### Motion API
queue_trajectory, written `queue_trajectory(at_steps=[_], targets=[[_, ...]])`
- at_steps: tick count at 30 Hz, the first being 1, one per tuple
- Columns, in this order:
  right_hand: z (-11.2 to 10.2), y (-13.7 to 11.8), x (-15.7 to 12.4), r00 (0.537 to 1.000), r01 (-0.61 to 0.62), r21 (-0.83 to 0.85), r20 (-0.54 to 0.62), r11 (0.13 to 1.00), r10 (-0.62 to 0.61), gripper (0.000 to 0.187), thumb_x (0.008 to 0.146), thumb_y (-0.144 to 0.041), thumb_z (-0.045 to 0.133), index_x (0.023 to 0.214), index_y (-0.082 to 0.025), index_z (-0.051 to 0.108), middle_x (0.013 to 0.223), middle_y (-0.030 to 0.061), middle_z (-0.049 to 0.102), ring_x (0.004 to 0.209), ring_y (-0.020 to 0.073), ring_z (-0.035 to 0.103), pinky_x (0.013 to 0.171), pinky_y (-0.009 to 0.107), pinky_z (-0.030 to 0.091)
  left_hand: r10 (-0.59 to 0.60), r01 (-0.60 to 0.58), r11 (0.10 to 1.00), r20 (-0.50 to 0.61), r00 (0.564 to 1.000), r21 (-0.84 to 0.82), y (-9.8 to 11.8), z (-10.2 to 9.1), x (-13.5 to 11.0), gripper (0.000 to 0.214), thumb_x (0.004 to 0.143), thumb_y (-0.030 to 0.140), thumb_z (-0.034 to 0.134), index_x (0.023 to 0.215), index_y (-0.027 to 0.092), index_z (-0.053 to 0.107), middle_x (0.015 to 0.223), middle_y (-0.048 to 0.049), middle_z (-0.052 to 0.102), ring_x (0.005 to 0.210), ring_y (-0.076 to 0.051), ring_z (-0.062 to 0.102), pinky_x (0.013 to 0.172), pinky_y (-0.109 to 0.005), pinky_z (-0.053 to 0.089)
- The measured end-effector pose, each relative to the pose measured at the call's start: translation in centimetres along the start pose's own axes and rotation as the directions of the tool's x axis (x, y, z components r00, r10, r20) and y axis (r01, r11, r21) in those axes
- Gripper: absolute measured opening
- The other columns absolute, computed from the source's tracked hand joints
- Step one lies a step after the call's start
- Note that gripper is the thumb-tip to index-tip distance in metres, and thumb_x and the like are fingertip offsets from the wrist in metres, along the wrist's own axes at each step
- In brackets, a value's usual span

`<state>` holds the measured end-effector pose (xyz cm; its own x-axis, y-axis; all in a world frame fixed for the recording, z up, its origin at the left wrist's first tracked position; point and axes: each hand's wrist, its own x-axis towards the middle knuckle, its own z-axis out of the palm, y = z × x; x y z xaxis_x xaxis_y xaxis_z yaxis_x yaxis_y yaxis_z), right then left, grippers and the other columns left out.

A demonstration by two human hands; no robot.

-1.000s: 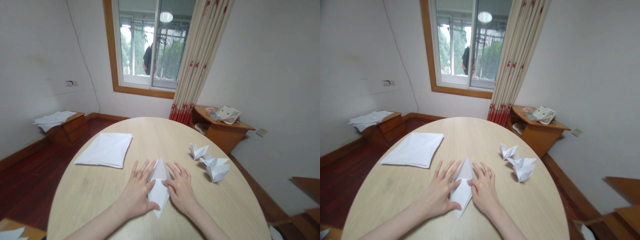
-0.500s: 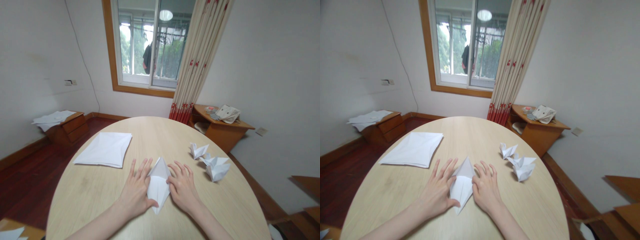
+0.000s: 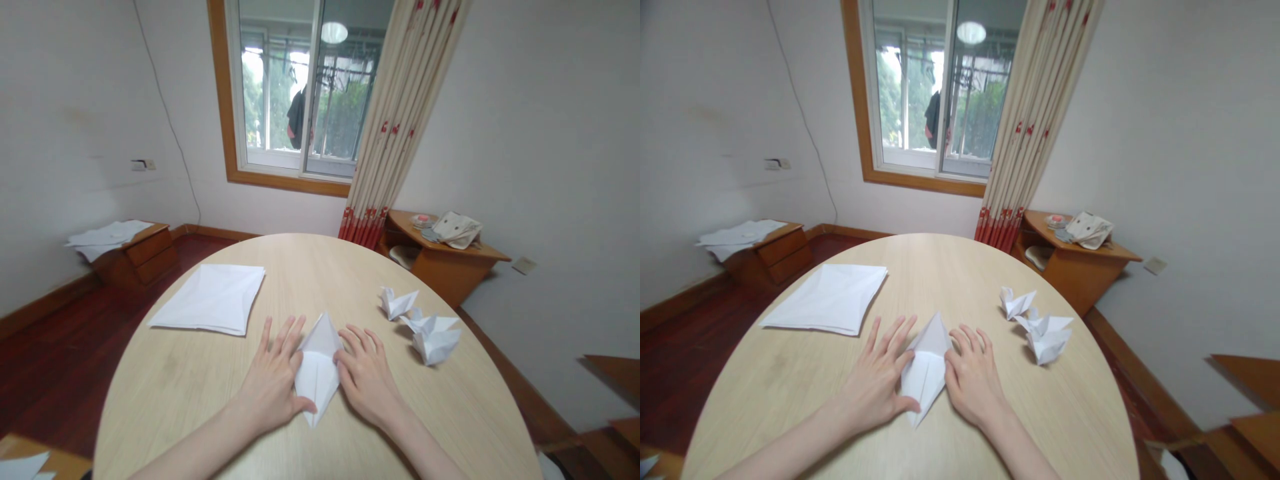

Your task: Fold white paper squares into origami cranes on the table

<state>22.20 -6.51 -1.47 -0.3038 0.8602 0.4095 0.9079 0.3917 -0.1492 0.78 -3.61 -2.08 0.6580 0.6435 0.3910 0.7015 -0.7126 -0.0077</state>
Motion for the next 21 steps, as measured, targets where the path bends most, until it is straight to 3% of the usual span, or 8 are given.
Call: queue_trajectory(at_steps=[9,16,21], targets=[[-0.2,1.2,-0.2,0.964,0.223,0.06,-0.162,0.973,-0.211,0.041,0.076,-0.009,0.04,0.111,-0.022,0.057,0.135,0.0086,0.048,0.13,0.0278,0.033,0.105,0.054,0.027,-0.003,0.005,0.998,0.029,1.0,-0.061,-0.4,0.0,-0.1,0.071,0.065,0.076,0.063,0.104,0.016,0.062,0.155,-0.019,0.019,0.143,-0.039,0.012,0.112,-0.063,0.0],[-0.7,1.3,-0.2,0.937,0.298,0.068,-0.213,0.952,-0.278,0.036,0.077,-0.006,0.042,0.106,-0.021,0.057,0.125,0.0096,0.055,0.125,0.0283,0.04,0.099,0.05,0.034,-0.009,0.013,0.995,0.039,0.999,-0.097,-0.6,0.0,-0.1,0.072,0.059,0.07,0.073,0.109,0.02,0.061,0.156,-0.0162,0.019,0.143,-0.039,0.013,0.112,-0.064,0.0],[-1.0,1.2,-0.1,0.934,0.326,0.059,-0.174,0.944,-0.312,0.032,0.078,-0.007,0.043,0.103,-0.021,0.056,0.124,0.0092,0.057,0.126,0.0282,0.04,0.099,0.048,0.034,-0.009,0.017,0.992,0.068,0.998,-0.121,-0.8,0.0,-0.1,0.073,0.056,0.066,0.078,0.112,0.021,0.06,0.157,-0.0155,0.017,0.143,-0.039,0.012,0.112,-0.064,0.001]])
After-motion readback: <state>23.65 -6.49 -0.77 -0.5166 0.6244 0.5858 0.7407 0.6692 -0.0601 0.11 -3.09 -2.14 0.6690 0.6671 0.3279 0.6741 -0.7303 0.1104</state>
